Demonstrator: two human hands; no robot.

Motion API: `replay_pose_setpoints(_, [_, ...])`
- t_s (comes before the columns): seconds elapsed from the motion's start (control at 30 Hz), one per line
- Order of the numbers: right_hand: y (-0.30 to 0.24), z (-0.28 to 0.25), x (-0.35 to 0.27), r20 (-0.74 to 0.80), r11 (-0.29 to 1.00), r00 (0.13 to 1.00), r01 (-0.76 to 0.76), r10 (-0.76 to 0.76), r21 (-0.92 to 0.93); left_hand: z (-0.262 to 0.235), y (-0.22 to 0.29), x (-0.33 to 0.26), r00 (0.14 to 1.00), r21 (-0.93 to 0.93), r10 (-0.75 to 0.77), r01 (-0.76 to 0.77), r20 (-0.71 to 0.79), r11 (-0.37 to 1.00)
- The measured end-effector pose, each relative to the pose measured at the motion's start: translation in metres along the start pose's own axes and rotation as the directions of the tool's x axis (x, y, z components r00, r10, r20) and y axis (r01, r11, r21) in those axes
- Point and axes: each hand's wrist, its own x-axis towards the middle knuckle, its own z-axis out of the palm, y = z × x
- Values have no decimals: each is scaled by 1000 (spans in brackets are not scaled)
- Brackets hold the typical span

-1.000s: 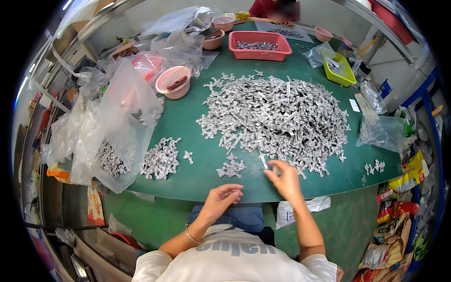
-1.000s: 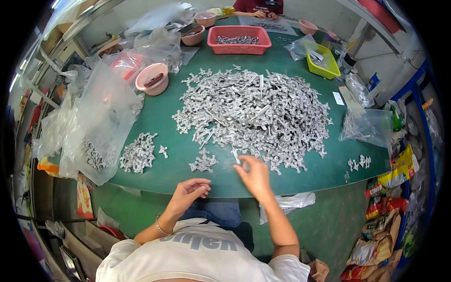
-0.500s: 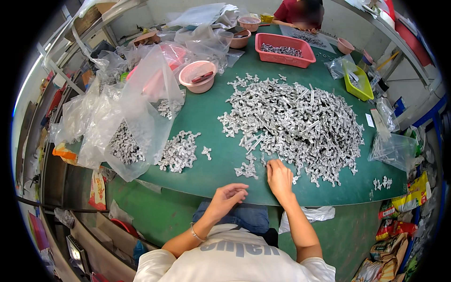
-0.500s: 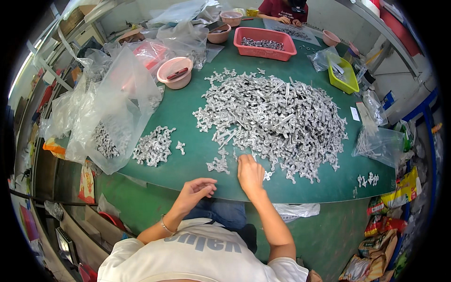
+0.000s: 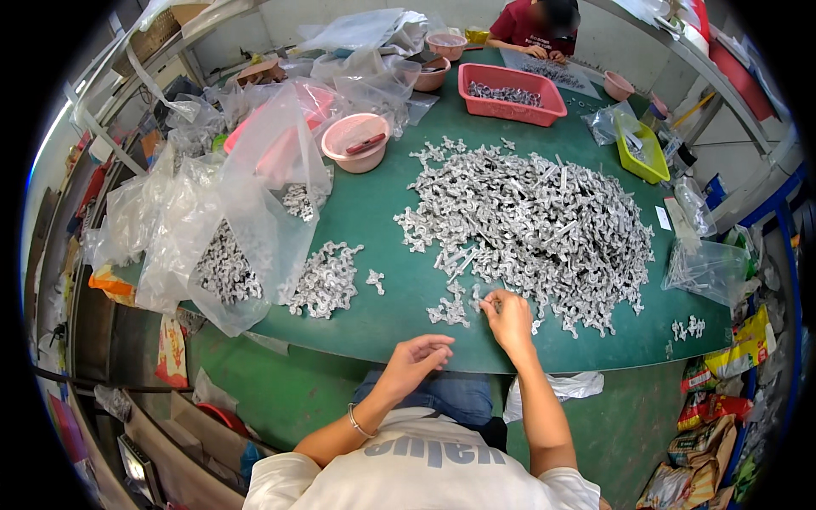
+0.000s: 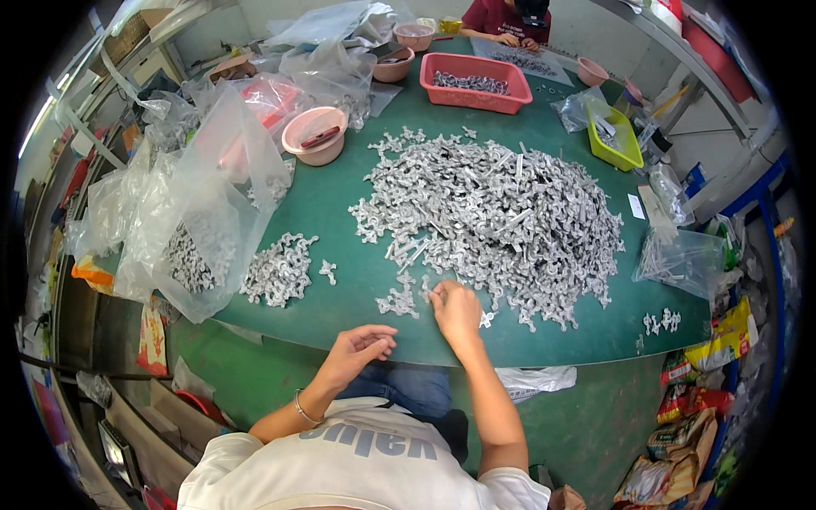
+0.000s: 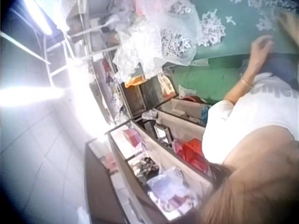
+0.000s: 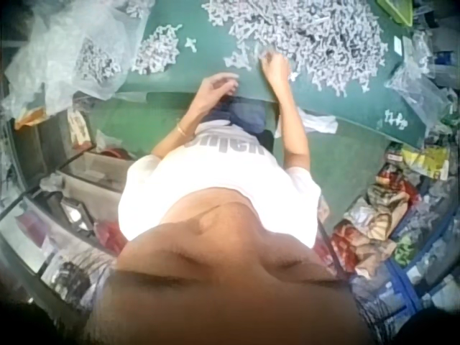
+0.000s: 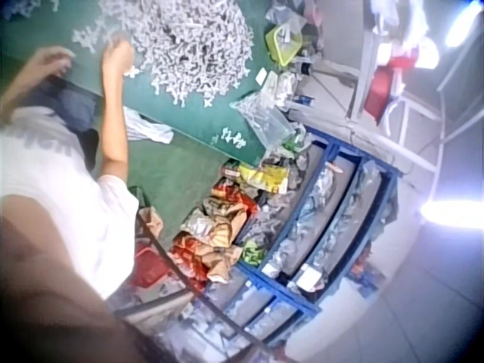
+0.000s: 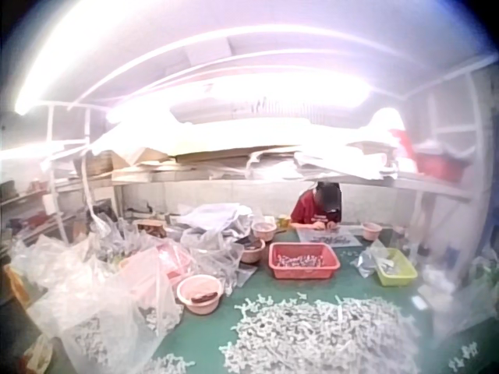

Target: The person assembles small metal cross components by hand at a workbench, picking individual pieces from a large pile and fitting them together.

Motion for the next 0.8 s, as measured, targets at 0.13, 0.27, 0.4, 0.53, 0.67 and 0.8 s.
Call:
replay_pose_setpoints(0.13, [-17,-25,-22,140,870,988,-130,70,475,5,8,4,998,-12,52,-53,-38,999])
replay_pose_setpoints(0.27, [-37,-42,-45,224,694,974,-176,22,698,19,36,6,970,57,235,-232,-61,971])
replay_pose_setpoints(0.4, [-49,-61,-56,195,702,981,-123,-23,702,16,53,1,951,30,264,-272,161,962])
replay_pose_setpoints(0.53, [-57,-71,-65,178,700,984,-125,-2,703,25,67,-4,955,-12,220,-222,200,975])
replay_pose_setpoints(0.67, [-63,-76,-75,101,587,995,-75,-12,806,32,65,-7,935,-155,315,-291,162,944])
replay_pose_setpoints(0.8, [-69,-78,-85,-56,657,994,105,-95,747,34,68,-10,928,-219,351,-319,123,922])
